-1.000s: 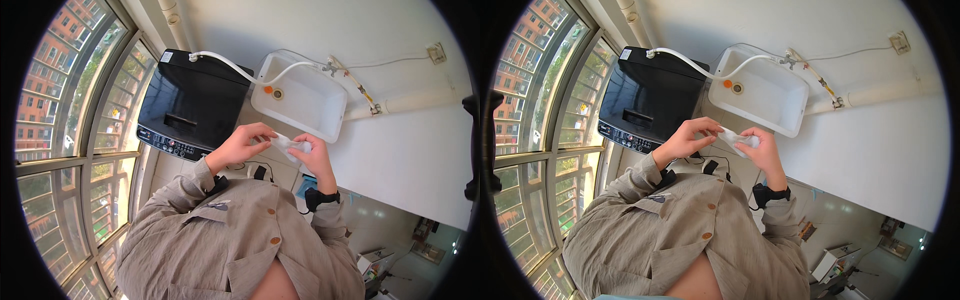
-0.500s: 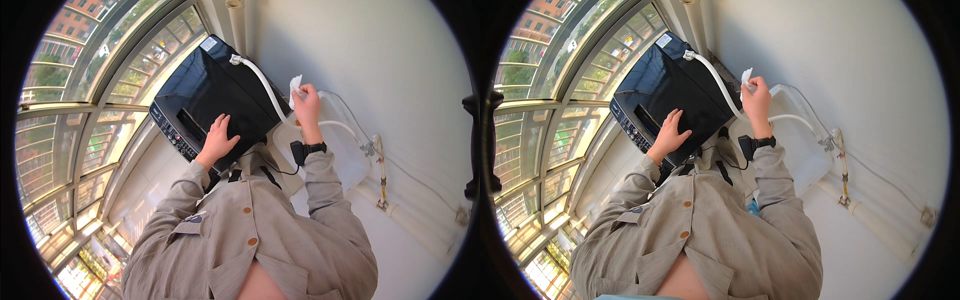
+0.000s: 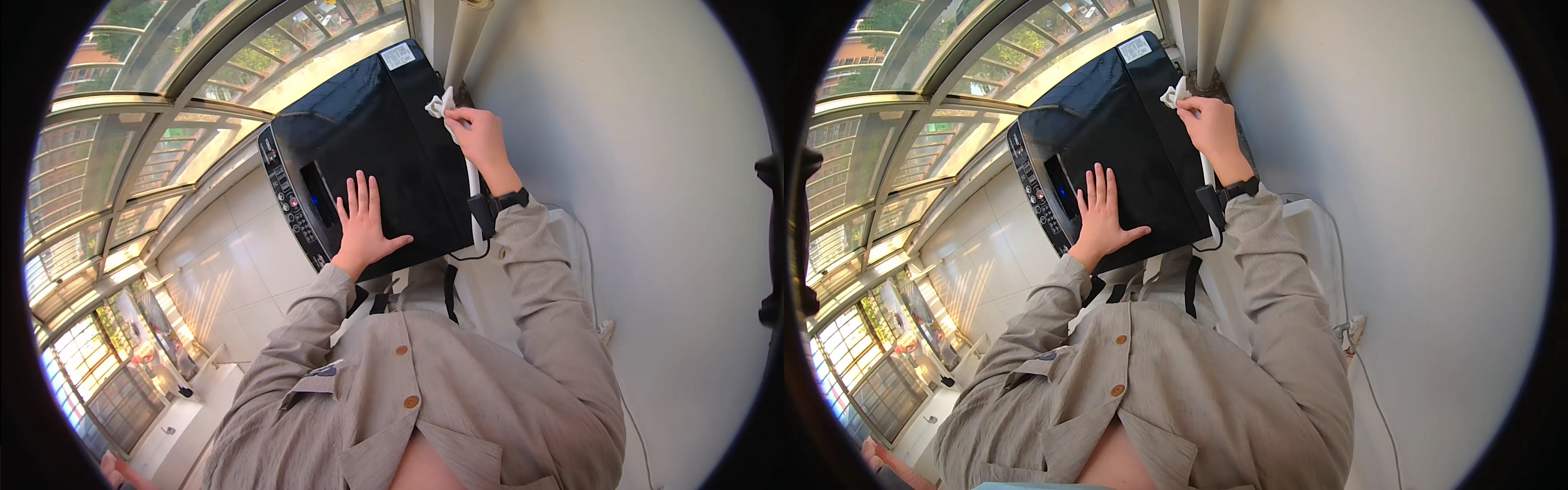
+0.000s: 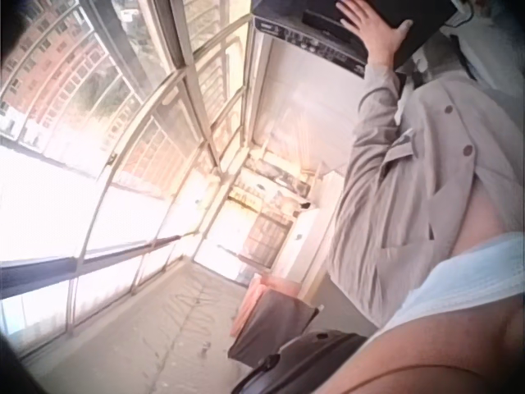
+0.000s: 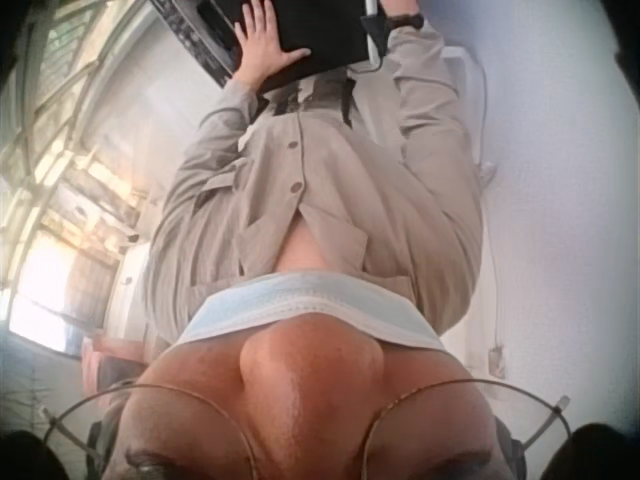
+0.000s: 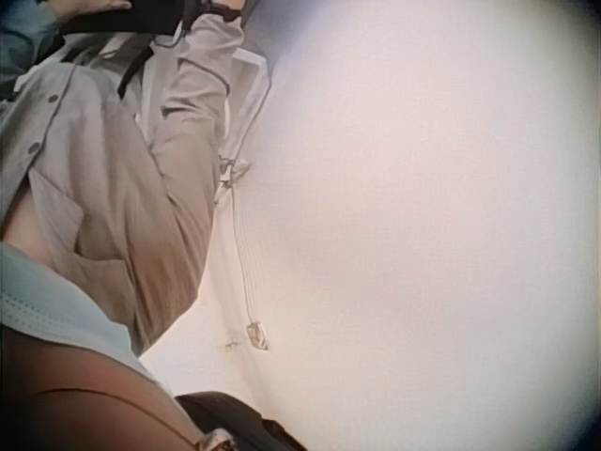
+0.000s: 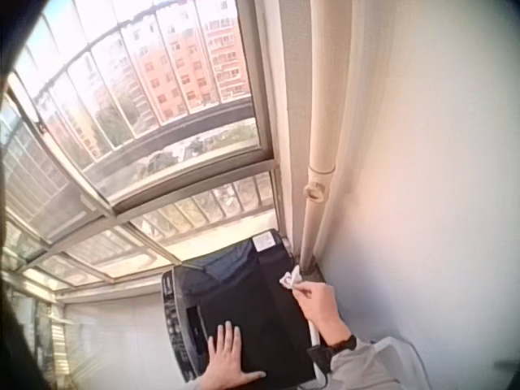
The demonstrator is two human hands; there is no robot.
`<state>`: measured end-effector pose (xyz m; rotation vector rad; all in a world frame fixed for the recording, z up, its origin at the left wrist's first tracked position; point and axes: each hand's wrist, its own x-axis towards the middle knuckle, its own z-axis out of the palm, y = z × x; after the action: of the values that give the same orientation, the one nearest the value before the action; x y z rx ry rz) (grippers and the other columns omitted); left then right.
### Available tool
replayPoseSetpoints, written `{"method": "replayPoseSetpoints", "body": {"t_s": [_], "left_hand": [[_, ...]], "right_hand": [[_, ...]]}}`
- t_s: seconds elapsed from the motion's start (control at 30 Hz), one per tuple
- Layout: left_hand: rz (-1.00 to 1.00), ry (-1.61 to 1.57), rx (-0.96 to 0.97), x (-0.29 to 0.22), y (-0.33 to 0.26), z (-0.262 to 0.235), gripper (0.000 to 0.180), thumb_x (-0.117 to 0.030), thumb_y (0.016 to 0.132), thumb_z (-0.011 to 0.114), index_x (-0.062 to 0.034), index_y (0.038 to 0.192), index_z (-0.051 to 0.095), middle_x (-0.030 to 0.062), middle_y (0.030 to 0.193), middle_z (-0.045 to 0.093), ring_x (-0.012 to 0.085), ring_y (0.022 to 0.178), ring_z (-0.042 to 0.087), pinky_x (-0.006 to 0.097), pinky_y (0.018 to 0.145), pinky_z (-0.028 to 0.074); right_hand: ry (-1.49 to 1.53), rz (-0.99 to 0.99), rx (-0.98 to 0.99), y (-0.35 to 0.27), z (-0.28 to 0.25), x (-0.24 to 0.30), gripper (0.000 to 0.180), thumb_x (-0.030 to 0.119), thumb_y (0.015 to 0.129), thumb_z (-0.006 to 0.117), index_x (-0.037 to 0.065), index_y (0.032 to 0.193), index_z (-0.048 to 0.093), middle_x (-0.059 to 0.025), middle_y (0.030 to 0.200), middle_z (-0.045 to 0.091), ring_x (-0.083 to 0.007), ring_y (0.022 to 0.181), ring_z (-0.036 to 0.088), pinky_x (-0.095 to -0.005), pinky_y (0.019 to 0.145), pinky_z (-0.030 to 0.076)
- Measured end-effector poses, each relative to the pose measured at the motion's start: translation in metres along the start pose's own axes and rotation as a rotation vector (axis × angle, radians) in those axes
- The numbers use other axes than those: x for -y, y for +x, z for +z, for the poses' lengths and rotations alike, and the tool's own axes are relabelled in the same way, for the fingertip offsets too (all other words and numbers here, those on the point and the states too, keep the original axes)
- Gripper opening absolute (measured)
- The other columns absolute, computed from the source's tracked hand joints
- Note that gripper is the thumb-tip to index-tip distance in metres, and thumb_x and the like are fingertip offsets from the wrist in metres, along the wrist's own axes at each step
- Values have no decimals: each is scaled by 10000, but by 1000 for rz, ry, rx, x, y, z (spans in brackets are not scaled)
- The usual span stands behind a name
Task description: The person wipes the top and front of a black washing machine with a white cloth, then wipes the sink faucet and surrounding pipes. The person also plugs in the washing machine's power cord and adjusts the water supply valves.
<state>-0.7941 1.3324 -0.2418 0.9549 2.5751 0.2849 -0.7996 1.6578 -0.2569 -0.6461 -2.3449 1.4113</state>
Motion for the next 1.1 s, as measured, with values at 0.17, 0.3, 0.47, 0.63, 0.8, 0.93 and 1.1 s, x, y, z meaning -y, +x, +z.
{"method": "replayPoseSetpoints", "body": {"t_s": [0.17,0.3,0.47,0.63,0.8,0.93,1.1], "left_hand": [[-11,-22,17,2,2,0,1570,-732,684,920,11,1792,92,274,1873,28,477,1735,11,752,1303,111],[-27,-27,38,2,2,1,1572,-762,695,900,16,1791,84,284,1871,13,479,1735,-11,749,1303,91],[-25,-44,35,3,2,0,1576,-761,691,901,12,1793,83,278,1873,11,472,1736,-7,743,1305,77],[-25,-68,46,6,3,-1,1574,-770,694,895,3,1796,80,268,1877,10,469,1737,-1,737,1307,71],[-22,-69,32,8,2,2,1563,-770,699,891,-3,1797,85,260,1880,9,466,1738,-2,737,1306,60],[-22,-87,-9,8,0,4,1522,-738,693,905,-18,1796,143,238,1883,46,447,1740,30,726,1317,67],[-30,-85,17,7,0,1,1527,-729,687,911,-20,1797,138,232,1884,42,444,1741,30,725,1319,59]], "right_hand": [[172,310,61,-26,-34,-7,165,101,906,917,3,1003,827,-95,877,821,-137,795,749,-298,751,576],[483,450,147,-2,-28,-11,174,82,893,940,11,942,788,-49,883,789,-101,784,697,-277,734,550],[294,417,202,22,-3,-7,200,116,869,958,10,907,792,-31,846,773,-99,769,681,-295,732,548],[344,625,151,10,-19,-4,257,153,916,945,-10,1042,791,-60,915,791,-119,779,702,-283,723,559],[711,736,238,24,-15,-2,238,120,928,930,-5,1006,743,-102,1010,810,-159,866,758,-312,787,602],[-44,367,233,37,-1,7,243,149,871,936,53,991,748,-81,982,809,-211,884,775,-371,769,593],[-528,-241,16,13,13,23,238,143,863,888,58,912,672,-111,873,714,-378,816,700,-463,679,545]]}}
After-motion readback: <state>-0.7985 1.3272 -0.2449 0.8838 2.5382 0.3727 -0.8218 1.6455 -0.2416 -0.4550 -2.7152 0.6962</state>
